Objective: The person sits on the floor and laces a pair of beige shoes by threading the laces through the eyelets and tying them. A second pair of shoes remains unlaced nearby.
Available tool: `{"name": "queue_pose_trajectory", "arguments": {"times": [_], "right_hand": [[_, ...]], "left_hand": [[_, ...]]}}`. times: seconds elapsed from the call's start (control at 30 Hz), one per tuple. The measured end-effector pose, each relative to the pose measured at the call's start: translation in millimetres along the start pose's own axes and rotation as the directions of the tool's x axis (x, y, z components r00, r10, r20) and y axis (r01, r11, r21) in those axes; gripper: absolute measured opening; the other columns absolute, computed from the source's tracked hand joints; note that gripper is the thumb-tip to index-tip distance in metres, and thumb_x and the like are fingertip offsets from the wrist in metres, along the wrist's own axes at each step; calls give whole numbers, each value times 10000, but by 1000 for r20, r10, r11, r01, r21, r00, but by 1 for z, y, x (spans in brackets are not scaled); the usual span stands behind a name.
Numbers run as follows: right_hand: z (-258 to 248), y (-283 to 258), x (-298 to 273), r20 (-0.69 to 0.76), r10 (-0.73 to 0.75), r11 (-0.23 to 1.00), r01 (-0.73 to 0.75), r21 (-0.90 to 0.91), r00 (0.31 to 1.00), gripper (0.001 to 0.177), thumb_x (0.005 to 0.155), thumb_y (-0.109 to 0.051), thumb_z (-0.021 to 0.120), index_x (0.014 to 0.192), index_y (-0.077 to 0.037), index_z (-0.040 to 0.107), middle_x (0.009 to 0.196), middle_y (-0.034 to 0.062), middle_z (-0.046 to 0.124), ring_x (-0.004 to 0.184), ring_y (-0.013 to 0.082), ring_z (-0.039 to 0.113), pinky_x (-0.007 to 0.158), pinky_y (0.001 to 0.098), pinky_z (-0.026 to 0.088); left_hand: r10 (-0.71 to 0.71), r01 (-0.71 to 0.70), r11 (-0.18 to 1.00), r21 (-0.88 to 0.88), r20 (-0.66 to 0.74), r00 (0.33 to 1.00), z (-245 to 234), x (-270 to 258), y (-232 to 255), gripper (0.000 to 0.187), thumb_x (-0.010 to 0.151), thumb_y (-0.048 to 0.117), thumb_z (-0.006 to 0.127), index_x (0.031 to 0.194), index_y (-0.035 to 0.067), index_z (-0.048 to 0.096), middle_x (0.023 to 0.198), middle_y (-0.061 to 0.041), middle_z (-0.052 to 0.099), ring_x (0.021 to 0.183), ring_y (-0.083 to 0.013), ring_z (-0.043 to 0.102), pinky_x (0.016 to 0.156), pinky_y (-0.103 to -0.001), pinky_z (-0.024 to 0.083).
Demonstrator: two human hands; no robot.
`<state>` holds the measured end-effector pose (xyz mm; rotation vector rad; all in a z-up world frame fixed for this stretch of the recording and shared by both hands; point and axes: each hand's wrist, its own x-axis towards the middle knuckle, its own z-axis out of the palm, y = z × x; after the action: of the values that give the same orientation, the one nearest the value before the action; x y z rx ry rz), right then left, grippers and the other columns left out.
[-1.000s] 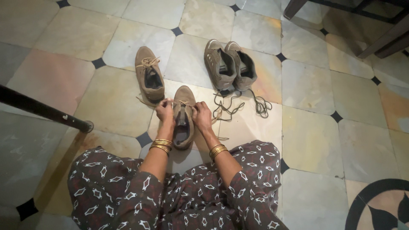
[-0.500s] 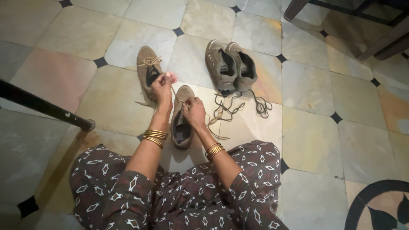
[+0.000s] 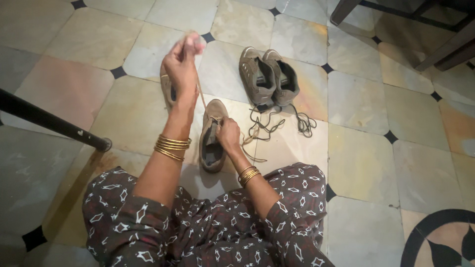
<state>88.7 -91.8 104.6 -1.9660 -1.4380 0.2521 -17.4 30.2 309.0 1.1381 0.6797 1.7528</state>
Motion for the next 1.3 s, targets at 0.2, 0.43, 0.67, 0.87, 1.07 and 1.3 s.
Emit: {"name": "queue_pose_trajectory", "arguments": {"times": [0.2,0.43,0.67,0.87,1.07,1.3], "right_hand": [[-1,-2,10,42,23,997,-20,-70,999,177,777,-108,716,920,-6,733,922,245,728,889,430,705,821,493,557],[-8,-10,19,89,140,984,-128,-123,986,163,790,-143,700,844,-3,764,860,274,720,853,448,712,828,506,568],[-9,-8,20,76,195,978,-188,-90,978,192,803,-192,714,895,-38,782,894,261,732,865,444,719,830,496,573],[-4,5,24,84,192,979,-186,-81,978,202,784,-223,751,900,-63,793,900,242,741,883,415,725,852,479,572],[-4,11,24,133,171,984,-162,-76,976,233,730,-218,793,898,-57,792,907,232,747,889,405,724,849,474,574],[-6,19,27,147,204,979,-205,-10,968,228,780,-255,785,918,-75,808,887,204,752,865,373,738,843,444,574]], "left_hand": [[85,-79,992,-97,52,995,27,23,58,227,1044,165,656,1109,-19,773,846,-40,747,722,-64,621,633,-212,469],[209,-195,970,-146,91,974,36,31,81,249,1100,162,641,990,-33,751,849,-18,707,726,-69,544,657,-227,421],[156,-149,955,256,-7,988,28,15,64,231,1045,194,661,1071,24,816,730,46,623,668,-45,499,608,-249,377],[-33,10,854,520,35,999,2,-31,3,253,957,269,756,1044,35,800,747,-11,725,677,-62,585,627,-274,484],[-233,148,684,714,22,972,-29,-89,-64,254,872,316,800,1027,116,819,742,-116,733,612,-209,655,610,-350,506],[-268,122,496,860,18,963,-63,-138,-108,178,873,318,777,995,203,837,870,-156,751,781,-382,715,704,-457,563]]}}
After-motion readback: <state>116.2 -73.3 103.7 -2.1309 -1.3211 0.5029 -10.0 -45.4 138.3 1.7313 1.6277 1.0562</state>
